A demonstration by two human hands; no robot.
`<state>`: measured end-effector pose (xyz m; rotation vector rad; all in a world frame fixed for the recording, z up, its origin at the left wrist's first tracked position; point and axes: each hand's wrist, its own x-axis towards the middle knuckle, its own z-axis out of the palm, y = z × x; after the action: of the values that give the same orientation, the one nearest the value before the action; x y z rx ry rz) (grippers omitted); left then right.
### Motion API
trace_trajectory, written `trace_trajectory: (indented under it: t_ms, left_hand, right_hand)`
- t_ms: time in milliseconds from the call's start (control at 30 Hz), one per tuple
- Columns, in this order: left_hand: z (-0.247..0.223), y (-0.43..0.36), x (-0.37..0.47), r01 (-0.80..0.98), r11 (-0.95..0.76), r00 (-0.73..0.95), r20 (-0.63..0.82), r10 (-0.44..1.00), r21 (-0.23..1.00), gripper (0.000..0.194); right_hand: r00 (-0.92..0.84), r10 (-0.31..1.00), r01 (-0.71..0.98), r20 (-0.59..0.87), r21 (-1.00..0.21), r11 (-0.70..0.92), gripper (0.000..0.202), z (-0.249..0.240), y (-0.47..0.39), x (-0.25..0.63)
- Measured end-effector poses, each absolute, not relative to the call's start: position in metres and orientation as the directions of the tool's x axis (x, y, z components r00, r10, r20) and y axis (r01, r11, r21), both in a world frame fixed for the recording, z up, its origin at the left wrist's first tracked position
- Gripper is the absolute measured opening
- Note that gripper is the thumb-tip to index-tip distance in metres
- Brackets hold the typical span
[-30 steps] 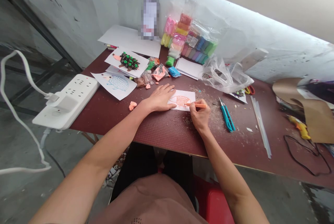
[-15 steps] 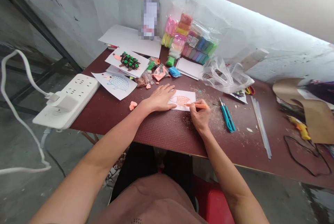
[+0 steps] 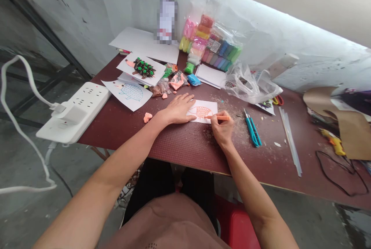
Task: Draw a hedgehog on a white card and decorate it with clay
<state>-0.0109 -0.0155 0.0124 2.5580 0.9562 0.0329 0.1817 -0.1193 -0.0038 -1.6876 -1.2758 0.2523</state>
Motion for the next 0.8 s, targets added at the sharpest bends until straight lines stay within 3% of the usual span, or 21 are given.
trace_trajectory:
  t_ms: [800]
  left_hand:
    - [0.0134,-0.0158,-0.01,0.633,-0.68,0.76,-0.131,0.636,0.371,0.078]
  right_hand:
    - [0.439,0.819,0.659,0.37,-0.752,-0.013,0.023,-0.0049,-0.118,0.1868]
